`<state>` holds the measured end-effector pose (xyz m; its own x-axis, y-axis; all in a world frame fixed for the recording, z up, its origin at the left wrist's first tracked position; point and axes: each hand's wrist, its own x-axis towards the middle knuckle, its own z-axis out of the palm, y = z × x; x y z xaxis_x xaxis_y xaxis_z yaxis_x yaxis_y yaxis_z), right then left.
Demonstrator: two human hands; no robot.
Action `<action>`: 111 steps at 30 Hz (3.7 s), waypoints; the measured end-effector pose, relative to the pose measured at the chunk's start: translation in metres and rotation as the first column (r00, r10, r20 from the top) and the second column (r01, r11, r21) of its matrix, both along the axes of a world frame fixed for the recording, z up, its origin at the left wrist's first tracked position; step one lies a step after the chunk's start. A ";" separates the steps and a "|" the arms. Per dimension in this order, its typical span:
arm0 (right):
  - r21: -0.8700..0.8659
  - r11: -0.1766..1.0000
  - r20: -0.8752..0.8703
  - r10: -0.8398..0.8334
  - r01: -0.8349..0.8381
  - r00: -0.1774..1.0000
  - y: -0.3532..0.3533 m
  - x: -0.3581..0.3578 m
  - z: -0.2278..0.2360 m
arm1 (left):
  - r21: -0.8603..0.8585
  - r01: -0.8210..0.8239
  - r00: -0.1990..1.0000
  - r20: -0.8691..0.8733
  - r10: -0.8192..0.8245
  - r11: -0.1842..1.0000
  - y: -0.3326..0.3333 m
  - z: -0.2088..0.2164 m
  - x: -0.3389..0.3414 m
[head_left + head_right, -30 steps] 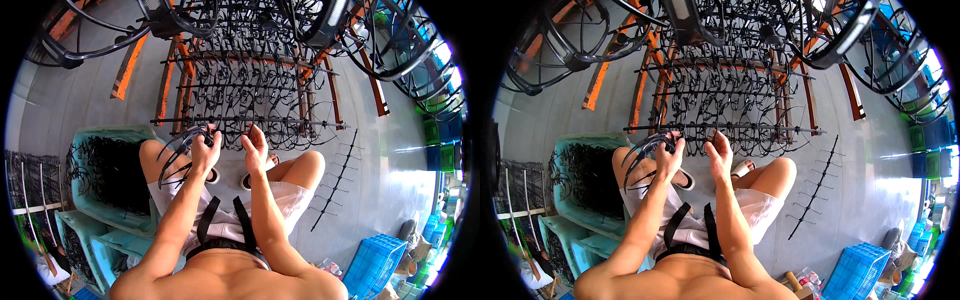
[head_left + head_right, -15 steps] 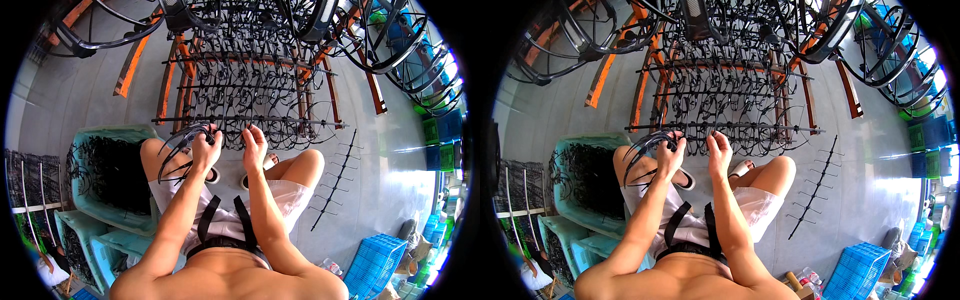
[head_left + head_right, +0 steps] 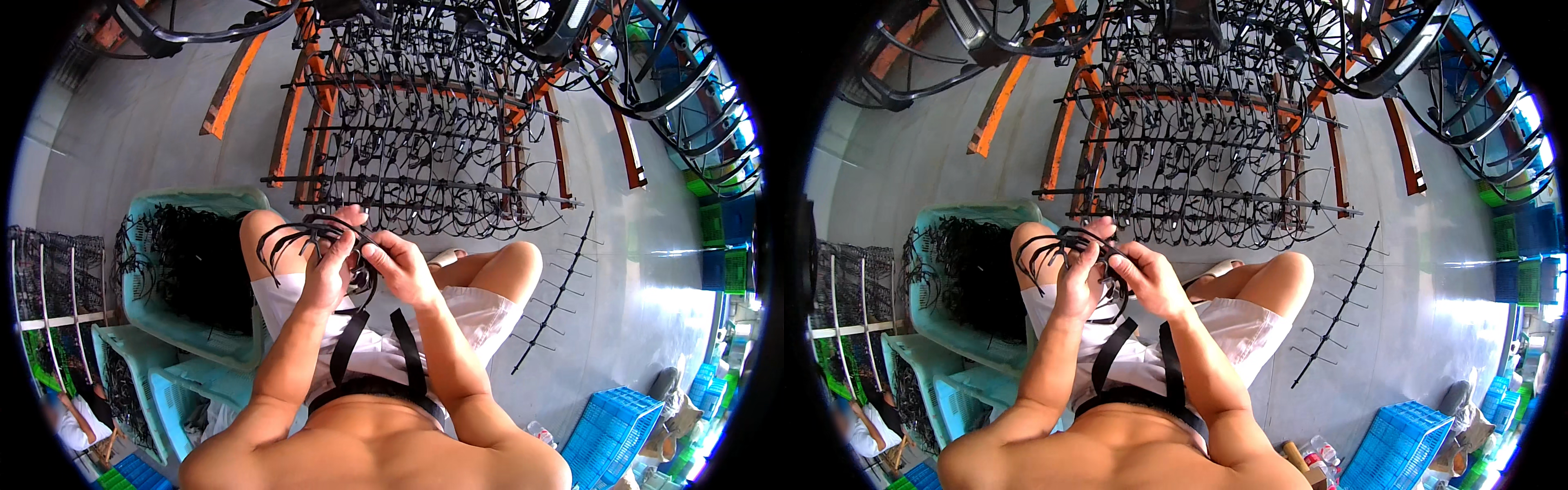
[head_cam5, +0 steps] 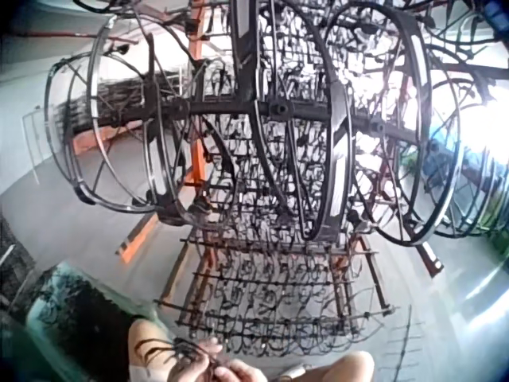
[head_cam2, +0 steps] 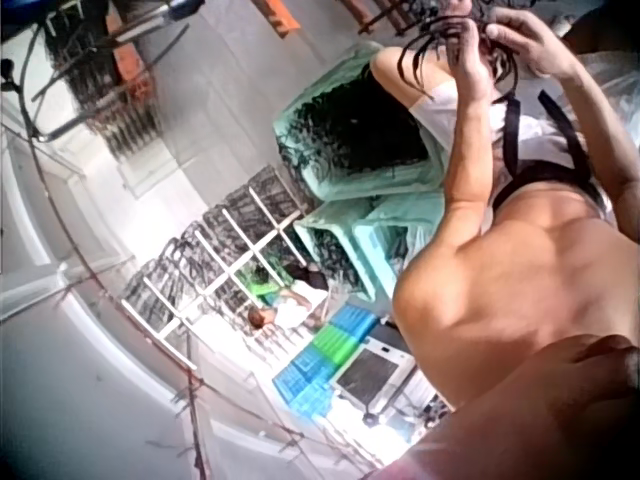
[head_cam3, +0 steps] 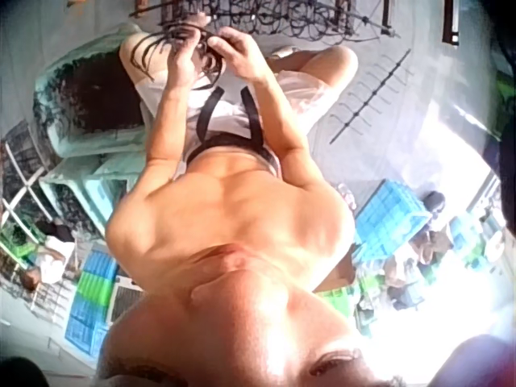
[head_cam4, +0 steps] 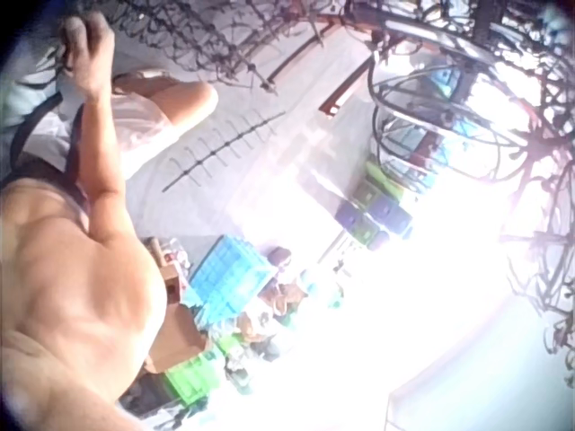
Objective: The person sits on the floor and repeatedly picks up black wire pieces from a basket, then threads and twists them onto a metal rack frame. The person continues this repetitive assembly process, handling one wire at a time and securing it to the rack.
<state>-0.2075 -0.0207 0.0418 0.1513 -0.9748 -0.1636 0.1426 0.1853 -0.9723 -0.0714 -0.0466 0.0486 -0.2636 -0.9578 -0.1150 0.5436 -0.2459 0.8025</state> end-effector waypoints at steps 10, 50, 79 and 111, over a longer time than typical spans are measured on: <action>-0.046 0.537 0.349 -0.781 0.842 0.517 0.049 -0.098 0.030 | -0.140 0.059 0.883 0.469 0.014 0.988 0.014 -0.017 -0.029; 0.107 0.785 0.549 -0.558 0.610 0.622 -0.054 -0.127 -0.099 | -0.601 0.270 0.297 0.795 0.528 0.752 -0.044 -0.073 -0.101; 0.167 0.629 0.564 -0.693 0.759 0.450 -0.030 -0.102 -0.097 | -0.509 0.211 0.304 0.846 0.439 0.834 -0.051 -0.068 -0.103; -0.086 0.380 0.213 -0.896 0.921 0.389 0.078 -0.202 0.022 | -0.157 0.460 0.886 0.021 -0.463 0.874 0.036 0.007 -0.090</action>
<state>-0.4091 0.0569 0.0642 -0.8382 -0.5436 -0.0435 0.2304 -0.2807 -0.9317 -0.1613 -0.0107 0.0561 -0.6807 -0.7319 0.0311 0.4123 -0.3477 0.8421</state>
